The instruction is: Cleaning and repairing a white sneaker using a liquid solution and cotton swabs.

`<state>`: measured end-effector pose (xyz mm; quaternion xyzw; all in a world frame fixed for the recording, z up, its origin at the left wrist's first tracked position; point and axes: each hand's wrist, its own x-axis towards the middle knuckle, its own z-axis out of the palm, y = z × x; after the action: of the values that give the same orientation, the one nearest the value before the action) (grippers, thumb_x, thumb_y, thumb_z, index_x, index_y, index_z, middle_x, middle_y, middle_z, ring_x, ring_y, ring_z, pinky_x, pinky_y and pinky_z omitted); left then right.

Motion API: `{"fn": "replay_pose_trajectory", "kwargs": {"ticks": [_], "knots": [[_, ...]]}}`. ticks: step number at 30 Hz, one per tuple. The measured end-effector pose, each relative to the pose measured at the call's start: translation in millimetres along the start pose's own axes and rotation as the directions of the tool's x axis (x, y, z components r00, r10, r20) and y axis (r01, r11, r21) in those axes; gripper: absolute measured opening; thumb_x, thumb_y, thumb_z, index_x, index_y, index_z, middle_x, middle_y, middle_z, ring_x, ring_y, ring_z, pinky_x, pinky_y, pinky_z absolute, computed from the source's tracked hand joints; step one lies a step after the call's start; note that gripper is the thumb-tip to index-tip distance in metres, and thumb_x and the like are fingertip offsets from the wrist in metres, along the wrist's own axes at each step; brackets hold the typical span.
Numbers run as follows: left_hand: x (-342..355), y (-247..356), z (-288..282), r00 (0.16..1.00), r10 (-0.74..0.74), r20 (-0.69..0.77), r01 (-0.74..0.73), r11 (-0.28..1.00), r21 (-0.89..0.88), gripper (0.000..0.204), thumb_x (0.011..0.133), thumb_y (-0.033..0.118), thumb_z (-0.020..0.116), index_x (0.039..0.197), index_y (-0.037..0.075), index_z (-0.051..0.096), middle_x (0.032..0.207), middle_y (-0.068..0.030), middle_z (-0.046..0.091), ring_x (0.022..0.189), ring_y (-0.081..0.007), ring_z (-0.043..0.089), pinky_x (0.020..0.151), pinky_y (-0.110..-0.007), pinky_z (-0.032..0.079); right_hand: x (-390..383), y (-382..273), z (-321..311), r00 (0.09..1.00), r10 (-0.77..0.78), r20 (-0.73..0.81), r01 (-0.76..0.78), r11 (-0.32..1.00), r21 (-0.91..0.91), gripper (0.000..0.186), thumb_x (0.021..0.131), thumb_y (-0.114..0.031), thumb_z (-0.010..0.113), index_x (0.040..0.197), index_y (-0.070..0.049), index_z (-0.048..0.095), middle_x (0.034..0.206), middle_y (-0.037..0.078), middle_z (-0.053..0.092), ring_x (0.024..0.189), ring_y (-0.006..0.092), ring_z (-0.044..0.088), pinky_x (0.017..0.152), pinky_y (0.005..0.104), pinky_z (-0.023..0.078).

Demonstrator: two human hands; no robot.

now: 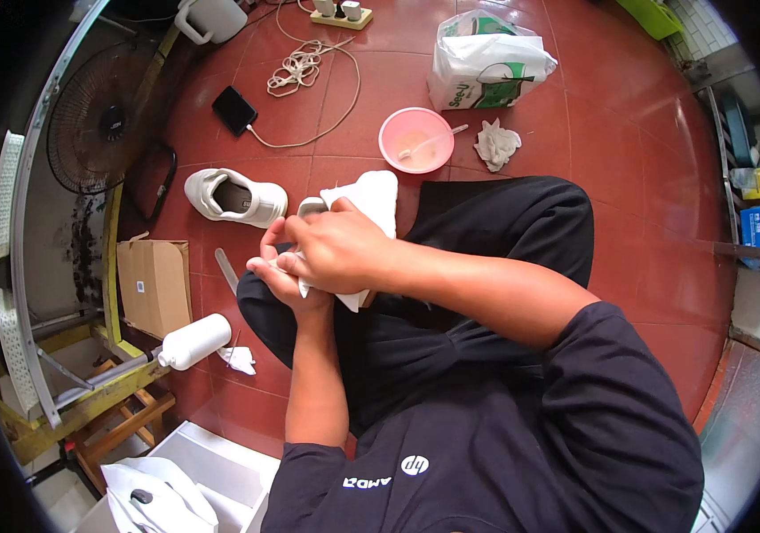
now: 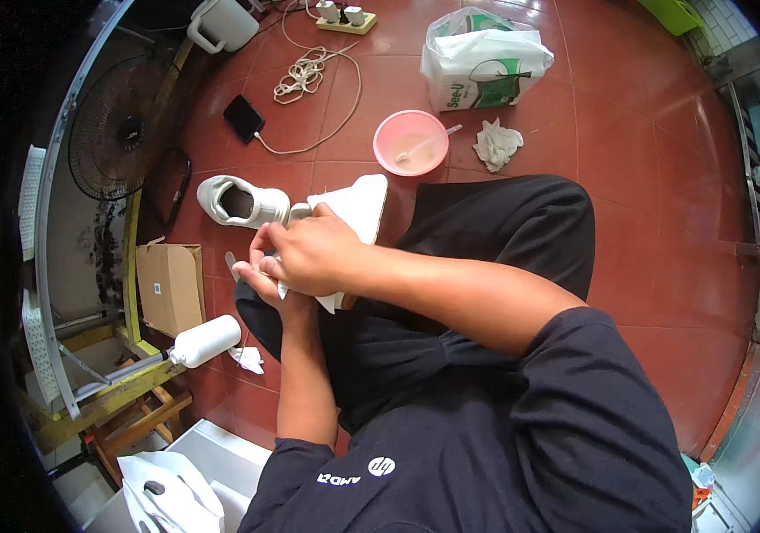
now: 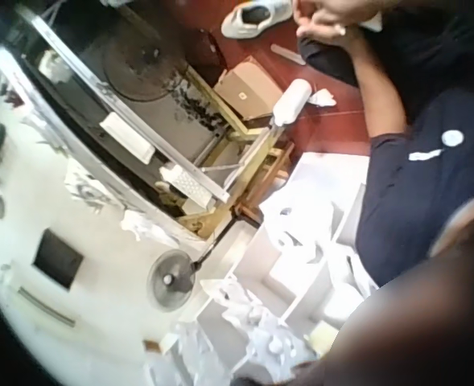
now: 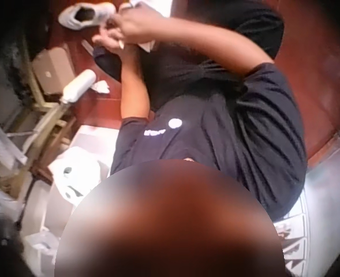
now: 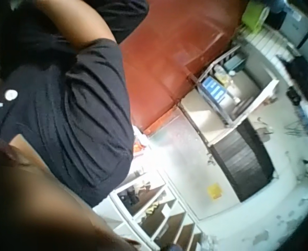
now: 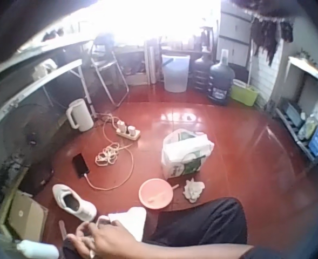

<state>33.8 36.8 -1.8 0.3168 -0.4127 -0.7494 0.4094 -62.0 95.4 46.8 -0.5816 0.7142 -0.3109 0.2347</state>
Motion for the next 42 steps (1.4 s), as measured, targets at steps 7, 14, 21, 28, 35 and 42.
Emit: {"fn": "replay_pose_trajectory", "kwargs": {"ticks": [7, 14, 21, 28, 35, 42], "knots": [[8.3, -4.6, -15.8, 0.998, 0.063, -0.014, -0.06, 0.984, 0.167, 0.092, 0.089, 0.076, 0.019, 0.126, -0.005, 0.045, 0.097, -0.0062, 0.06, 0.095, -0.0155, 0.059, 0.09, -0.031, 0.046, 10.6, -0.2, 7.3, 0.996, 0.028, -0.085, -0.036, 0.995, -0.097, 0.033, 0.087, -0.035, 0.053, 0.094, -0.003, 0.059, 0.068, 0.016, 0.066, 0.059, 0.032, 0.064, 0.067, 0.0462, 0.044], [15.8, -17.2, -15.5, 0.996, 0.057, 0.068, -0.055, 0.998, -0.033, 0.087, 0.089, 0.075, 0.028, 0.122, -0.003, 0.049, 0.118, -0.0162, 0.057, 0.111, -0.0266, 0.054, 0.098, -0.037, 0.042, 28.5, 38.4, -4.5, 0.979, 0.202, 0.02, -0.185, 0.848, 0.498, 0.033, 0.096, -0.028, 0.047, 0.092, 0.0, 0.065, 0.08, 0.015, 0.066, 0.072, 0.0276, 0.066, 0.066, 0.0401, 0.05], [16.3, -14.4, -28.7, 0.989, 0.09, 0.113, -0.107, 0.983, 0.15, 0.092, 0.09, 0.075, 0.017, 0.125, -0.004, 0.048, 0.111, -0.0113, 0.058, 0.103, -0.0192, 0.056, 0.092, -0.032, 0.044, 13.2, -7.3, 11.1, 0.993, 0.104, -0.05, -0.107, 0.993, -0.059, 0.034, 0.092, -0.038, 0.047, 0.098, -0.007, 0.062, 0.077, 0.018, 0.068, 0.076, 0.0335, 0.069, 0.08, 0.0486, 0.049], [13.1, -14.5, -11.4, 0.999, 0.032, 0.0, -0.032, 0.998, 0.052, 0.09, 0.09, 0.075, 0.019, 0.125, -0.003, 0.047, 0.117, -0.0198, 0.057, 0.108, -0.0271, 0.059, 0.093, -0.034, 0.046, 33.4, 30.1, 3.3, 0.993, 0.009, -0.117, 0.002, 0.995, 0.096, 0.023, 0.088, -0.022, 0.056, 0.089, -0.002, 0.065, 0.075, 0.016, 0.068, 0.073, 0.0337, 0.069, 0.065, 0.0421, 0.055], [14.0, -10.7, -14.9, 1.0, 0.017, -0.02, -0.014, 0.992, 0.124, 0.091, 0.089, 0.076, 0.019, 0.125, -0.003, 0.048, 0.104, -0.0237, 0.061, 0.097, -0.0278, 0.063, 0.088, -0.033, 0.049, 7.9, 31.9, -0.7, 0.959, -0.283, -0.01, 0.283, 0.954, 0.102, 0.025, 0.095, -0.028, 0.049, 0.105, -0.007, 0.058, 0.078, 0.018, 0.066, 0.073, 0.0374, 0.065, 0.069, 0.0487, 0.049], [15.1, -11.0, -13.6, 0.999, 0.029, -0.014, -0.026, 0.988, 0.15, 0.092, 0.089, 0.076, 0.019, 0.123, -0.004, 0.048, 0.106, -0.021, 0.062, 0.099, -0.027, 0.062, 0.089, -0.034, 0.048, 23.9, 28.8, -22.4, 0.979, -0.108, 0.171, 0.055, 0.955, 0.292, 0.032, 0.097, -0.029, 0.045, 0.112, -0.008, 0.063, 0.09, 0.022, 0.067, 0.086, 0.0384, 0.065, 0.077, 0.0452, 0.049]]}}
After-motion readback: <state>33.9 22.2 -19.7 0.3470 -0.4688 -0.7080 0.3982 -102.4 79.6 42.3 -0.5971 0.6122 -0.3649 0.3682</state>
